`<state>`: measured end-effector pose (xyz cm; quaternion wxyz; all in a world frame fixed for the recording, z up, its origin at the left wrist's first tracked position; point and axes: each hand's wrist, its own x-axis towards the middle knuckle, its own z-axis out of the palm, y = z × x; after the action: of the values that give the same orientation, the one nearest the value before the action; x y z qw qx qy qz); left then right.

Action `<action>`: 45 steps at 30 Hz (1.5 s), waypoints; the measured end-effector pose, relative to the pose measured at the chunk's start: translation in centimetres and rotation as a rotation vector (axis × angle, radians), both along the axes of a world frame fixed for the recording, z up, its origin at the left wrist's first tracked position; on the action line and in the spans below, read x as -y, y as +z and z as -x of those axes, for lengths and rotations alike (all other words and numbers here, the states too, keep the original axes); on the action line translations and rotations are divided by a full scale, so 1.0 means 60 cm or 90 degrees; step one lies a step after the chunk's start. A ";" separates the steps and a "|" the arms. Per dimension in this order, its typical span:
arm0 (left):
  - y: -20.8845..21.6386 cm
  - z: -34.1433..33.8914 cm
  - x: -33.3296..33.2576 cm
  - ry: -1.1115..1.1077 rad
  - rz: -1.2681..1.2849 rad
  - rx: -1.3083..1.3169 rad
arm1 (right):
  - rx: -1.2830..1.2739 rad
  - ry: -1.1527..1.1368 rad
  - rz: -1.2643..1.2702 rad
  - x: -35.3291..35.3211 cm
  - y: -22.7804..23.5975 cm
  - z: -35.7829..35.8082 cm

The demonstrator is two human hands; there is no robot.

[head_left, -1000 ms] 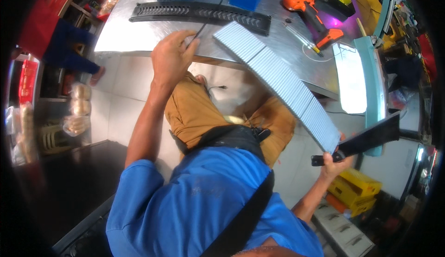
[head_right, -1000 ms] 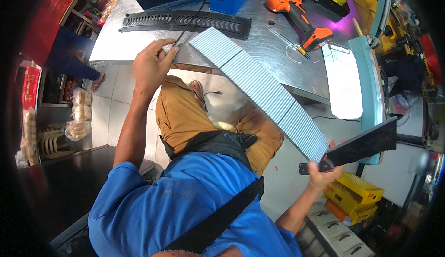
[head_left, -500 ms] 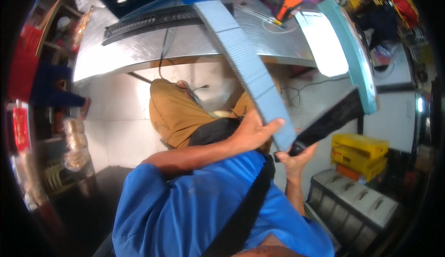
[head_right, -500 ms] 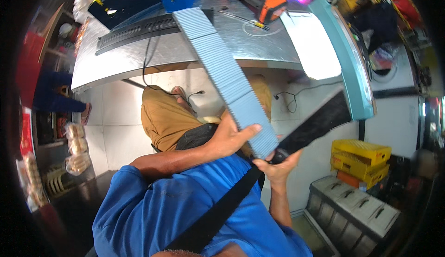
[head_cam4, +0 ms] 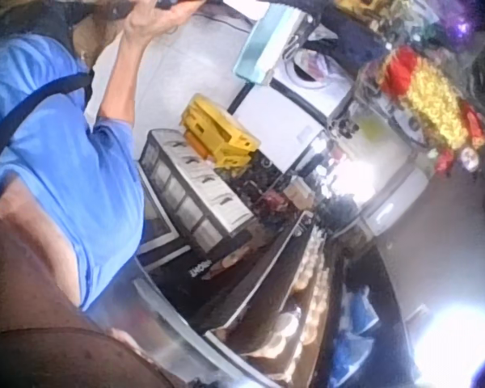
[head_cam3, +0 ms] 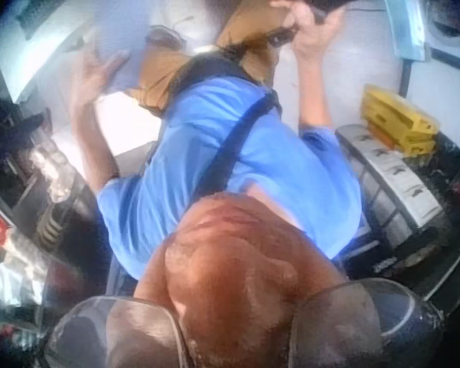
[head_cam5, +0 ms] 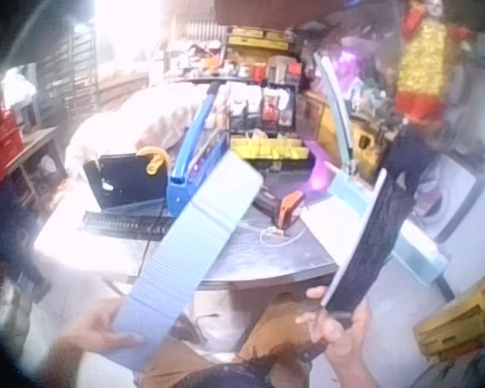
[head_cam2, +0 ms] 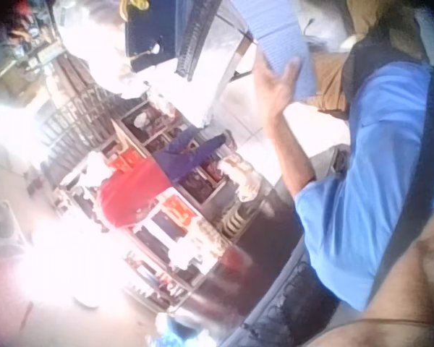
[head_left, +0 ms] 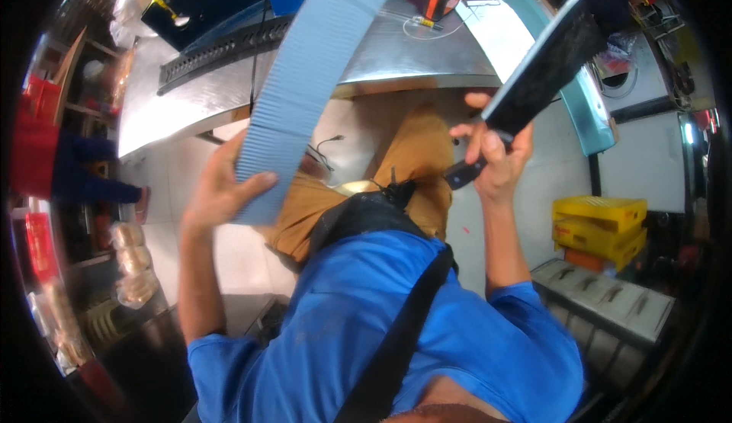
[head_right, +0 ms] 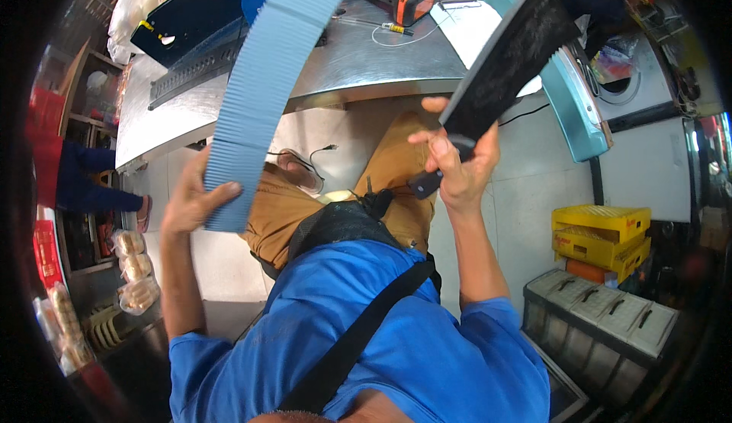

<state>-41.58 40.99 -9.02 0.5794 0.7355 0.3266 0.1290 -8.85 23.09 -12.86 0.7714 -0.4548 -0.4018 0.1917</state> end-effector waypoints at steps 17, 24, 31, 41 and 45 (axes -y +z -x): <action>-0.012 -0.132 -0.249 -0.299 -0.202 -0.174 | -0.066 0.028 0.213 -0.072 -0.017 0.032; -0.002 -0.131 -0.251 -0.251 -0.391 -0.229 | -0.057 0.063 0.226 -0.092 -0.020 0.055; -0.038 -0.221 -0.243 -0.140 -0.471 -0.047 | -0.039 0.054 0.236 -0.147 -0.023 0.053; -0.031 -0.040 -0.237 -0.131 -0.500 0.058 | 0.014 -0.006 0.300 -0.173 -0.019 0.040; -0.055 -0.010 -0.199 -0.090 -0.559 -0.099 | 0.012 -0.045 0.312 -0.180 -0.016 0.037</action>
<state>-41.01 52.93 -12.35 0.1939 0.9396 0.2322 0.1597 -11.09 33.90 -13.80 0.6403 -0.6437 -0.3347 0.2522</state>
